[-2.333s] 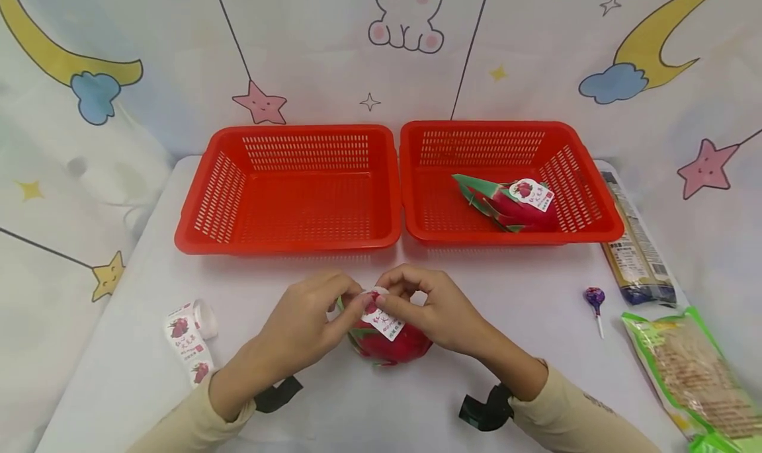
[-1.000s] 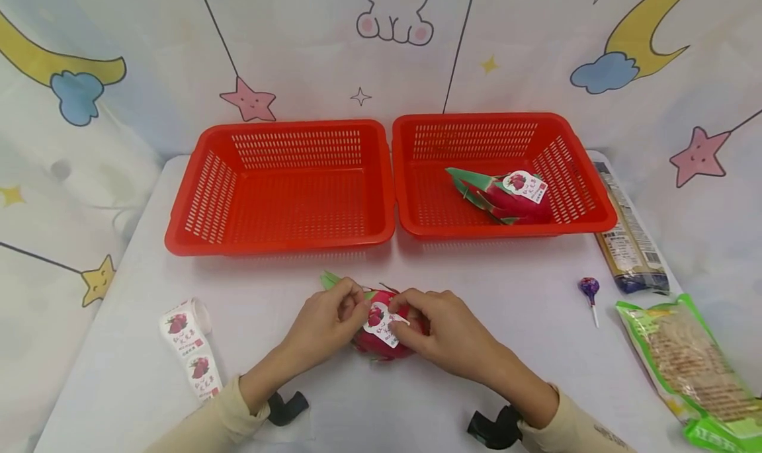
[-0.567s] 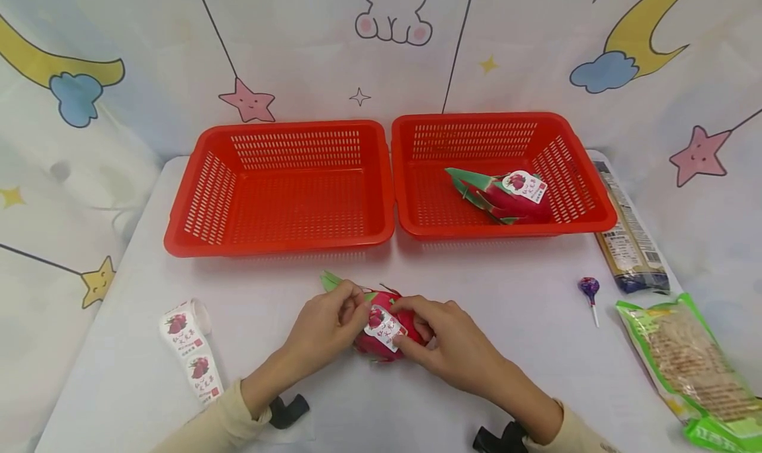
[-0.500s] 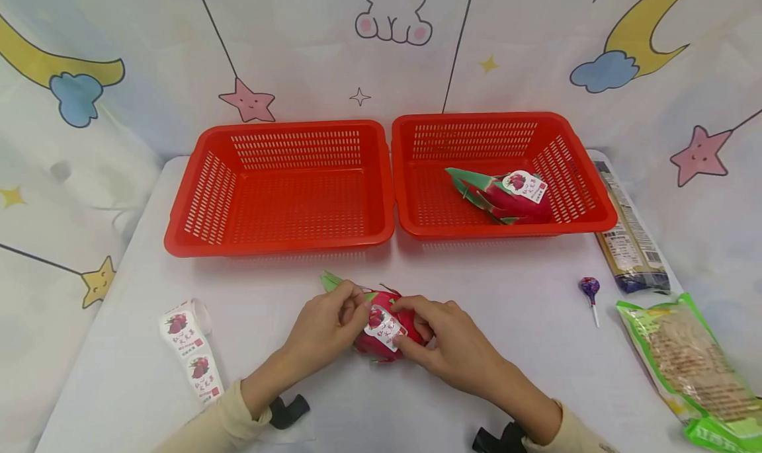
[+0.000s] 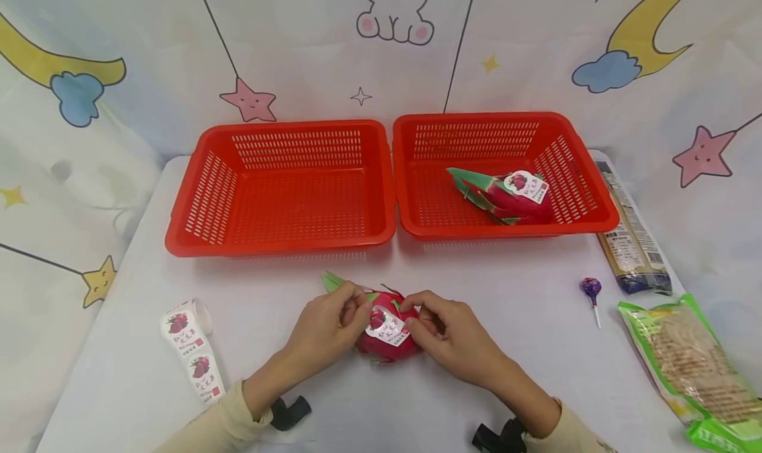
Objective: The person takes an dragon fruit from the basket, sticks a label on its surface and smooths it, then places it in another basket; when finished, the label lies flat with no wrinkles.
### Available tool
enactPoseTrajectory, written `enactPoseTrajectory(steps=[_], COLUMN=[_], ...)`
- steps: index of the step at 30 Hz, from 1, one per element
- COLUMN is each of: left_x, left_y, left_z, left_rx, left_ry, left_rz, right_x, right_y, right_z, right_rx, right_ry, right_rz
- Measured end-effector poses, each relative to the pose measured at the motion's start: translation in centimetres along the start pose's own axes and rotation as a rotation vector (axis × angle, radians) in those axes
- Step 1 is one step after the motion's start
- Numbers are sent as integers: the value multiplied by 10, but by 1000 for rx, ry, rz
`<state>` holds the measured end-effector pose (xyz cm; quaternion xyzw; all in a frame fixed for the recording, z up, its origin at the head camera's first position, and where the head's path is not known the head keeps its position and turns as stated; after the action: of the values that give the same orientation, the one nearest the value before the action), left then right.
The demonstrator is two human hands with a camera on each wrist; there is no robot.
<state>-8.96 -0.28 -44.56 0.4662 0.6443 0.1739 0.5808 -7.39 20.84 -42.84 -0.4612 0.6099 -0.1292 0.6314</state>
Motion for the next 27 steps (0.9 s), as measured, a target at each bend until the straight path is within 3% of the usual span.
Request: enactPoseTrajectory(steps=[6, 11, 14, 18, 20, 24, 27], left_x=[0, -2, 4, 17, 21, 22, 22], left_y=[2, 19, 29, 29, 27, 25, 24], left_z=[2, 8, 9, 11, 14, 19, 22], left_rx=[4, 150, 190, 138, 123, 127, 146], left_ry=[22, 89, 6, -193, -241, -227, -181], left_rz=[-25, -193, -261, -306, -329, -364, -381], right_x=[0, 0, -3, -7, -7, -13, -37], right_y=[1, 1, 0, 0, 0, 3, 12], right_z=[2, 3, 5, 9, 10, 4, -7], right_rx=[-37, -64, -56, -34, -27, -31, -26], right_ry=[-32, -26, -13, -13, -23, -39, 13], right_rz=[-24, -21, -1, -4, -13, -3, 40])
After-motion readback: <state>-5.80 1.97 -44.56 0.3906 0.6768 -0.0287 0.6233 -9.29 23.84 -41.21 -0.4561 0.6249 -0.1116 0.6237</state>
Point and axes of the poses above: each hand's wrist, its own z-axis away from the middle knuckle, its own x-axis out of the palm, y = z × x, the point moved 4 cm from there along -z, towards the middle knuckle, and after that the axes turned 4 degrees about z, right-handed, at the moved point
